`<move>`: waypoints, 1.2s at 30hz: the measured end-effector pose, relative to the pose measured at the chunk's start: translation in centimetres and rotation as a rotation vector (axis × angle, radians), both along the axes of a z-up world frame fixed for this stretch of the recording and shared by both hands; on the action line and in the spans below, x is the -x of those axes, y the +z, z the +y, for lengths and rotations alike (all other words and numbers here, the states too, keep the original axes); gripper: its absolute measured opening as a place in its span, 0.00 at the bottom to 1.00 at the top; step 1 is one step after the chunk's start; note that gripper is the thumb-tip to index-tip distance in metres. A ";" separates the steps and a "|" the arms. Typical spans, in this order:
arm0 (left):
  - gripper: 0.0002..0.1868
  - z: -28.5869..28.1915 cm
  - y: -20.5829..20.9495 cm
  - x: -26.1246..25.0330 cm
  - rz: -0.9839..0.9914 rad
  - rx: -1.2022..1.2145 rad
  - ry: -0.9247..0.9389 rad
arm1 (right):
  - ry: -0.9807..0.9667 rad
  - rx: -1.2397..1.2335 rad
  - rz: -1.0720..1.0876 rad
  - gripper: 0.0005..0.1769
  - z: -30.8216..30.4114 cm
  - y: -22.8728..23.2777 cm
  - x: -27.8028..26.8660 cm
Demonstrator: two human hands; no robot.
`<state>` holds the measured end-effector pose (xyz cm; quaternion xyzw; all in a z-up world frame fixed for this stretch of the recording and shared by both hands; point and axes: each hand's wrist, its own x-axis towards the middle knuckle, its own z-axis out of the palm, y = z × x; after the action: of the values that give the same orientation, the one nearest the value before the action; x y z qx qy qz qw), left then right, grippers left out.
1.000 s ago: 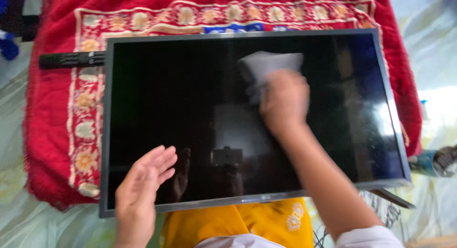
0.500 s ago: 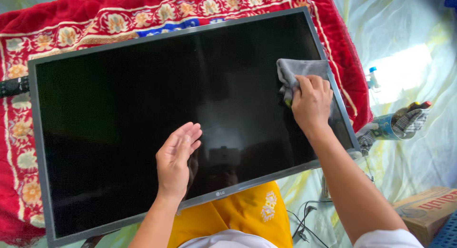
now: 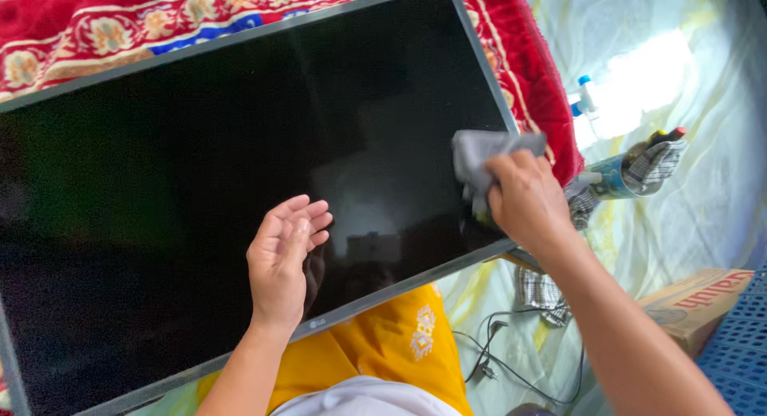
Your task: The person cleans a flat-screen TV placed on a red patterned cloth. They wipe the screen with a yellow cloth, then a gray cloth, and use a toothbrush and paintbrush to clean the frame and vents.
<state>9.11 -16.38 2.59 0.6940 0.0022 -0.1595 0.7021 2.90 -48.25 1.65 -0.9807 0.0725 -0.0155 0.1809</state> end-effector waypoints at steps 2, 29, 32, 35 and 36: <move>0.16 -1.2 0.2 -0.1 -0.015 -0.003 -0.030 | 0.253 -0.150 0.129 0.21 -1.5 0.7 1.5; 0.16 -3.7 -1.1 -7.6 0.090 -0.053 -0.017 | 0.069 0.091 -0.544 0.17 -4.6 -6.2 -24.4; 0.16 -3.9 -1.1 -7.7 0.070 -0.078 -0.027 | 0.296 0.038 -0.489 0.17 -0.5 -6.3 -25.4; 0.16 -3.1 -0.7 -7.3 0.046 -0.064 -0.026 | 0.315 0.092 -0.471 0.18 -2.2 -6.5 -24.9; 0.16 -2.7 -0.5 -7.1 0.047 -0.063 -0.020 | 0.287 0.118 -0.488 0.19 -4.0 -6.3 -24.5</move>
<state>16.21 -19.05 2.12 0.7116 0.0169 -0.1826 0.6782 27.37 -52.23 -4.64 -0.9571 -0.1139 -0.2293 0.1360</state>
